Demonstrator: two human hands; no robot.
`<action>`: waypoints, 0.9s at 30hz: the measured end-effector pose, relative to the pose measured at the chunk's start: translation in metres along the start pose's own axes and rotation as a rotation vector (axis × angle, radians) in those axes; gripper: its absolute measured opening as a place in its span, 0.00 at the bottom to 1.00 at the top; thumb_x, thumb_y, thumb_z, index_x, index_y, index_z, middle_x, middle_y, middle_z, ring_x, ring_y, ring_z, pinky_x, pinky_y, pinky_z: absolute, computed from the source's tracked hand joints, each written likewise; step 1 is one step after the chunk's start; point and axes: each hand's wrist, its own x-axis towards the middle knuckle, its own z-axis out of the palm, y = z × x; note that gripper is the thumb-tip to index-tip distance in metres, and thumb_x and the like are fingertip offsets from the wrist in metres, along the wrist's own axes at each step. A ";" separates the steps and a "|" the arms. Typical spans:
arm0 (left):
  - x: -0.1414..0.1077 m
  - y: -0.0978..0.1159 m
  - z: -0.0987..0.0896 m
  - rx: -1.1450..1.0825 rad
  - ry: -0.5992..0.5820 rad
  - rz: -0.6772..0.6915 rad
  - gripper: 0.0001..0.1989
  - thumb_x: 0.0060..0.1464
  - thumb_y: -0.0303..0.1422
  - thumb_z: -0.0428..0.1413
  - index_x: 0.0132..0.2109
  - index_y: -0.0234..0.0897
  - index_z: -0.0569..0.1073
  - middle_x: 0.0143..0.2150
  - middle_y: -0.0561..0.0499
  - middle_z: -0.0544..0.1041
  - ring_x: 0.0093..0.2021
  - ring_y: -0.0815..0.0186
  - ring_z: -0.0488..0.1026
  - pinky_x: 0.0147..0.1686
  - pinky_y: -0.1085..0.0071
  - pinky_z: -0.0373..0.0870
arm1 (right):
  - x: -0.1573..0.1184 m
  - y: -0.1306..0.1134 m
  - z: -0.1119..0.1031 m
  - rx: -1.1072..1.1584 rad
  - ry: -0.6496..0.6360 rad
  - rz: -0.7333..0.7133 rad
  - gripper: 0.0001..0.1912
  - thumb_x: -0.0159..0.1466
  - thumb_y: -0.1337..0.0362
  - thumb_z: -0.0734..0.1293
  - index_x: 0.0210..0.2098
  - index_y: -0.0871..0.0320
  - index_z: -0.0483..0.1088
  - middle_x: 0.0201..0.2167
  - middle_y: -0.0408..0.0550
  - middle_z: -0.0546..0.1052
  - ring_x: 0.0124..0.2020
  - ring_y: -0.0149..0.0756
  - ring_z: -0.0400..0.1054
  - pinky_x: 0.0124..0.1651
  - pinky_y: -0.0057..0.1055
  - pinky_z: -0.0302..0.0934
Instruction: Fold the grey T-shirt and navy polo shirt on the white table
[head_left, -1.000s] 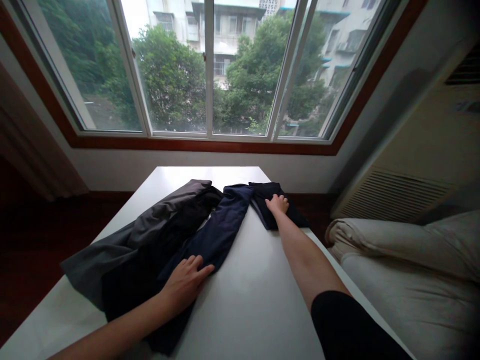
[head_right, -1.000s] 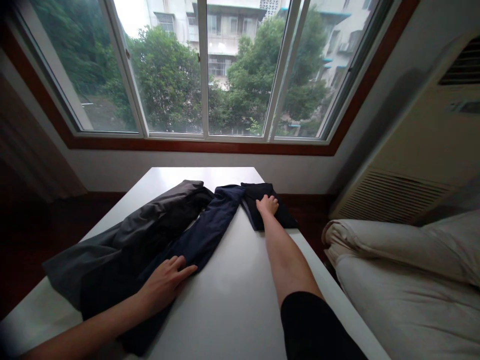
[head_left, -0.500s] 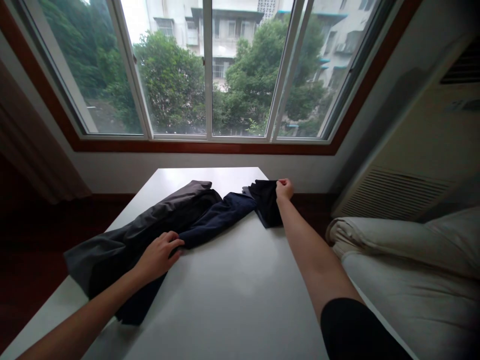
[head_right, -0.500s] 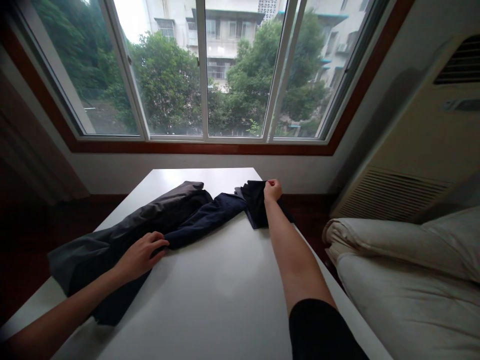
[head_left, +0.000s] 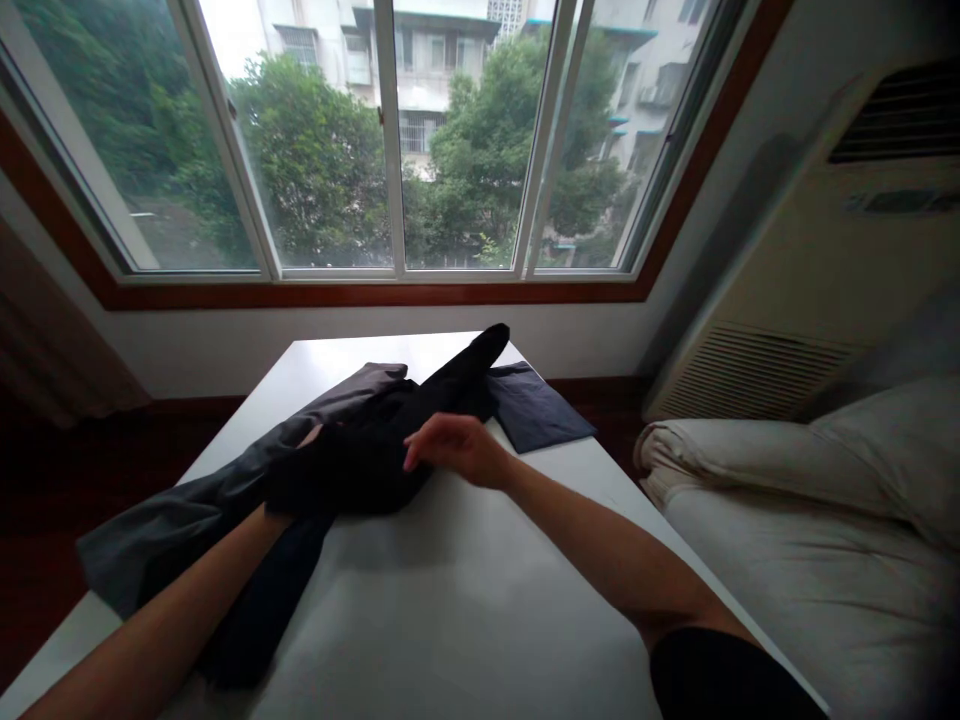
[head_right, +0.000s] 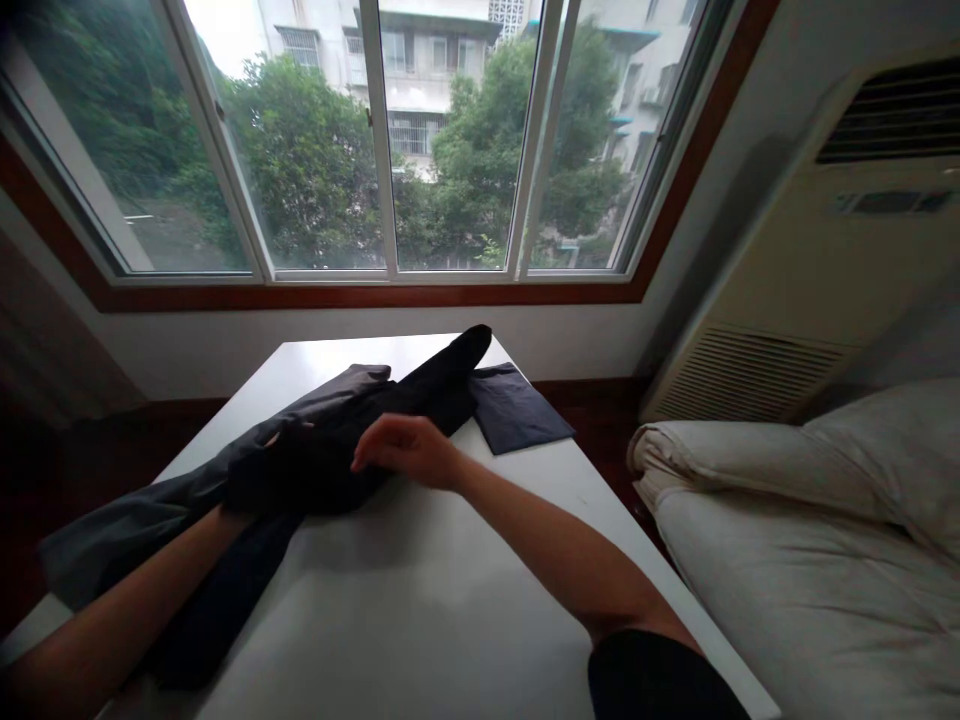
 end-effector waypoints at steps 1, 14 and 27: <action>0.000 0.000 0.000 -0.063 -0.020 -0.026 0.35 0.61 0.56 0.49 0.64 0.34 0.69 0.53 0.39 0.79 0.50 0.50 0.79 0.51 0.54 0.75 | -0.003 0.003 0.005 0.002 -0.137 0.004 0.19 0.70 0.48 0.69 0.43 0.59 0.77 0.40 0.51 0.81 0.44 0.37 0.75 0.53 0.35 0.70; -0.094 -0.002 0.015 0.930 -0.379 0.412 0.26 0.58 0.23 0.48 0.60 0.46 0.75 0.49 0.47 0.74 0.47 0.60 0.76 0.48 0.66 0.70 | -0.030 0.178 -0.193 -0.833 0.934 0.982 0.21 0.67 0.59 0.68 0.56 0.65 0.73 0.54 0.66 0.74 0.56 0.49 0.67 0.59 0.41 0.60; -0.135 -0.011 -0.026 0.799 -0.360 0.364 0.35 0.53 0.41 0.64 0.68 0.49 0.68 0.63 0.44 0.71 0.61 0.49 0.70 0.60 0.55 0.67 | -0.038 0.194 -0.212 -0.792 1.177 0.969 0.06 0.64 0.69 0.64 0.36 0.60 0.74 0.42 0.57 0.76 0.47 0.44 0.67 0.56 0.42 0.59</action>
